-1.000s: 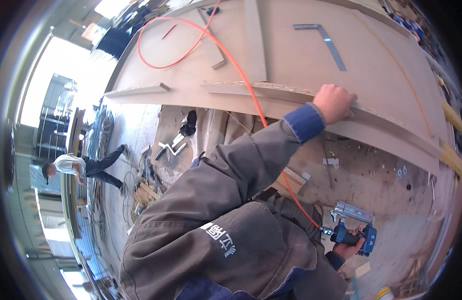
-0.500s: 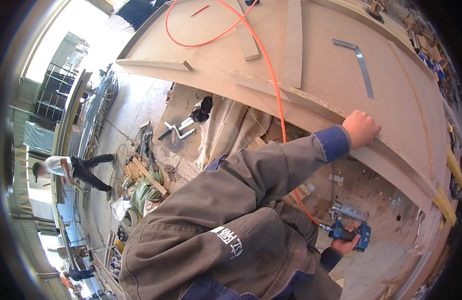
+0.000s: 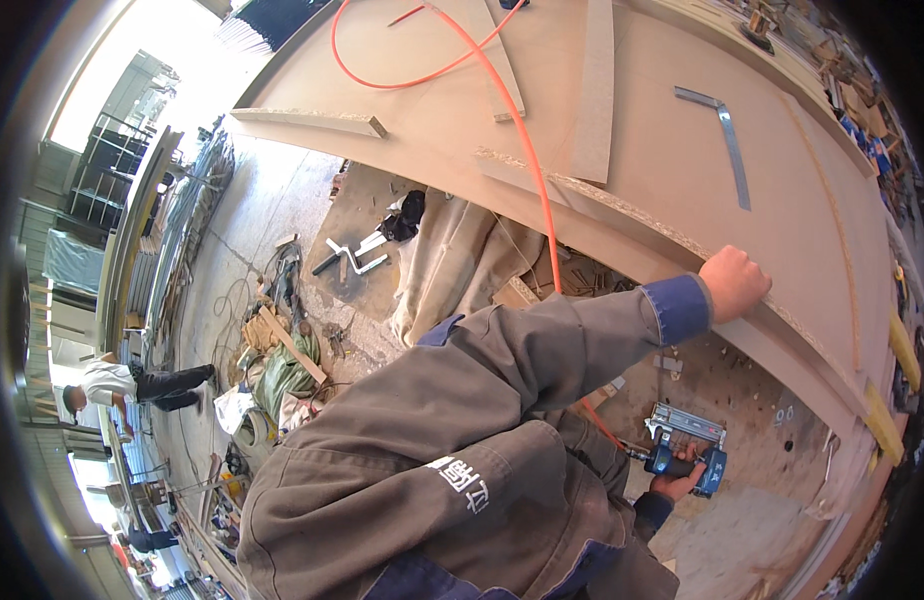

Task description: The person assembles a wooden frame by attaching thin wooden strips to a large board using a pneumatic nail gun. They position the strips, drive nails along the edges, and later measure and mark the board with a ruler and pencil.

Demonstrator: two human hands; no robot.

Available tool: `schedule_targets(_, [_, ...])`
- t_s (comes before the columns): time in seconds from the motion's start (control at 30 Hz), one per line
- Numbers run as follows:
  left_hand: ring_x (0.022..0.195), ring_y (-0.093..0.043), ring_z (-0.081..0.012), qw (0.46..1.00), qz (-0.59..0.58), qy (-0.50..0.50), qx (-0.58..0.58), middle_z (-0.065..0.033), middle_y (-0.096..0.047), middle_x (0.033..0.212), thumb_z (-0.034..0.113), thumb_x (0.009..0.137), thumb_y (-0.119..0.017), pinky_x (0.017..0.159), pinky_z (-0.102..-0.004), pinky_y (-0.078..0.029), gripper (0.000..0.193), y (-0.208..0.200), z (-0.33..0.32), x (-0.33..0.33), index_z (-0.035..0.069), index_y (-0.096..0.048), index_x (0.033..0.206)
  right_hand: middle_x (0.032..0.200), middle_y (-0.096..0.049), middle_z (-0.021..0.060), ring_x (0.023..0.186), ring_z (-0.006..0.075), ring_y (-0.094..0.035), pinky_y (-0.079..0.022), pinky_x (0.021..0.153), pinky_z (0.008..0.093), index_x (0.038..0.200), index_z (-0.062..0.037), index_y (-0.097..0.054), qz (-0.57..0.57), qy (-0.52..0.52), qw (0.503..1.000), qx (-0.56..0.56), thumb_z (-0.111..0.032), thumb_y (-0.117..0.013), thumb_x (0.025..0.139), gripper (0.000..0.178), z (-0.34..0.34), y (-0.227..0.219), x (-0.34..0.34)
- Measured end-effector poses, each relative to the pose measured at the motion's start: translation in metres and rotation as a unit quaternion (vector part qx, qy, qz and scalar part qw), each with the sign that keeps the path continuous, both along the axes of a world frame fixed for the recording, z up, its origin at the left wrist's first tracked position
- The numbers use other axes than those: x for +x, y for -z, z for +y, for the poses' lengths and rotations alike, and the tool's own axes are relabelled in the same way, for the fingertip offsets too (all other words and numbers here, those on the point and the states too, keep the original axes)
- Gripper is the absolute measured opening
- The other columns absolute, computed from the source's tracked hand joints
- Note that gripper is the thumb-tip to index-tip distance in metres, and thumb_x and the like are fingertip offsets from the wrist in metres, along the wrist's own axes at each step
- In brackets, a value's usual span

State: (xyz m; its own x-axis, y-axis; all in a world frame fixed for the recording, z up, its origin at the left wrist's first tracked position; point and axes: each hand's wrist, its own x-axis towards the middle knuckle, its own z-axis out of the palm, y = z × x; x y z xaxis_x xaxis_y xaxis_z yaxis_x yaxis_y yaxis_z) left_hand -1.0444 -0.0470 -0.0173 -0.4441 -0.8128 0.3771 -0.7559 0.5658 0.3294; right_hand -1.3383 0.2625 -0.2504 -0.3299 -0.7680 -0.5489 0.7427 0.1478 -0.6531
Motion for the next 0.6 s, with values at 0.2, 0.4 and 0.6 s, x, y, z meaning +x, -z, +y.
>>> schedule_targets(0.2, [0.074,-0.073,-0.0295,1.0,0.022,-0.011,-0.003,-0.0104,-0.072,0.074,0.015,0.081,-0.067,0.063,-0.0407,-0.054,0.007,0.003,0.001,-0.001,0.011,-0.072,0.081,0.099,-0.07,0.0071,0.086,0.0182,-0.059,-0.05,0.087,0.0341,0.131,0.002,-0.061,0.05,0.034,0.998,0.034,-0.053,-0.043,0.106,0.063,-0.007,-0.017,0.018])
schedule_targets(0.4, [0.076,-0.073,-0.0297,0.999,0.03,0.007,-0.032,-0.0104,-0.073,0.077,0.024,0.08,-0.072,0.064,-0.0411,-0.054,0.013,0.006,-0.008,-0.01,0.011,-0.073,0.082,0.106,-0.07,0.0088,0.088,0.0192,-0.06,-0.052,0.088,0.038,0.132,-0.0003,-0.06,0.023,-0.01,1.0,0.005,-0.054,-0.044,0.105,0.062,0.003,-0.003,-0.003])
schedule_targets(0.6, [0.082,-0.074,-0.0298,1.0,-0.01,0.008,0.028,-0.011,-0.075,0.083,0.026,0.079,-0.074,0.068,-0.0412,-0.056,0.015,0.002,-0.017,-0.012,0.012,-0.074,0.084,0.102,-0.07,0.0086,0.086,0.019,-0.062,-0.053,0.087,0.037,0.127,0.0018,-0.062,0.027,-0.001,0.999,0.027,-0.055,-0.047,0.104,0.063,0.0,-0.006,0.005])
